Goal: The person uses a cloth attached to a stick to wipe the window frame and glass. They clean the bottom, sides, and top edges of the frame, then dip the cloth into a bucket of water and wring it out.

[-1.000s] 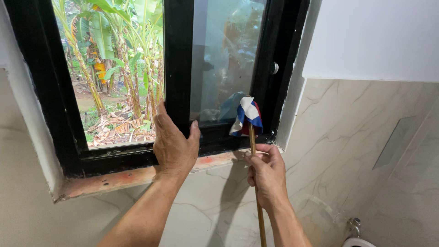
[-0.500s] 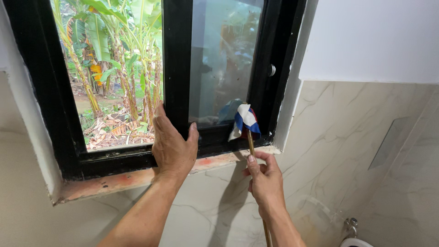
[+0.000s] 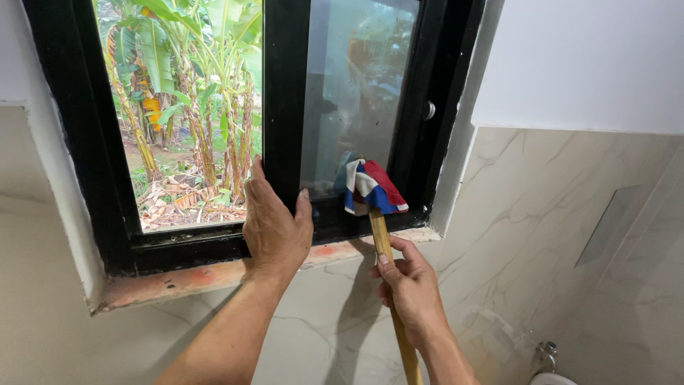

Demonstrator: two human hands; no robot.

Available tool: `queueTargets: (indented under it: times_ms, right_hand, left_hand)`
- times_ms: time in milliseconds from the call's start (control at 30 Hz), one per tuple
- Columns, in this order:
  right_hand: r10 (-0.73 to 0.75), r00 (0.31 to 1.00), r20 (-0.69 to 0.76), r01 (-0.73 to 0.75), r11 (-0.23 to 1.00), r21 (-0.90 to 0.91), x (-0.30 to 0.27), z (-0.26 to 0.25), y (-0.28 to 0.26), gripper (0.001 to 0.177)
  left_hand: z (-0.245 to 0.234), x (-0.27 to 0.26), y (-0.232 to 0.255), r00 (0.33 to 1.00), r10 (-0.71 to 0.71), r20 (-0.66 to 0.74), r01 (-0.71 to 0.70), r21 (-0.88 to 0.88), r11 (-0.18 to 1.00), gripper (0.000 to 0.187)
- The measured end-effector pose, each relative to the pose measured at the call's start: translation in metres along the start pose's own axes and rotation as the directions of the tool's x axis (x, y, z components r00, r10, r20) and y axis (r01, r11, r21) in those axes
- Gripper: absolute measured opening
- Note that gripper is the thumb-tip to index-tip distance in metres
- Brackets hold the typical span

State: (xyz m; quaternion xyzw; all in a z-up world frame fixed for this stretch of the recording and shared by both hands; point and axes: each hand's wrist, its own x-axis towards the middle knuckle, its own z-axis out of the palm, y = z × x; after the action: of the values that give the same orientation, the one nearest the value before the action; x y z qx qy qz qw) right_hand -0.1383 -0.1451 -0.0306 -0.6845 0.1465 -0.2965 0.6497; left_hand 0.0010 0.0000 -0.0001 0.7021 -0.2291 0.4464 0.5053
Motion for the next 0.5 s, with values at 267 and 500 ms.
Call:
queueTargets:
  times_ms: [267,500]
  right_hand:
    - [0.039,0.999,0.009,-0.038,0.996,-0.086,-0.011,0.005,-0.006,0.034]
    - [-0.231,0.973,0.028,0.232,0.956,-0.180,0.000,0.001,0.008,0.029]
  left_hand:
    - [0.001,0.000,-0.003,0.999,0.043,-0.013,-0.043,0.030,0.999,0.087]
    - [-0.002,0.001,0.003,1.000,-0.014,0.014,0.014,0.024,1.000,0.092]
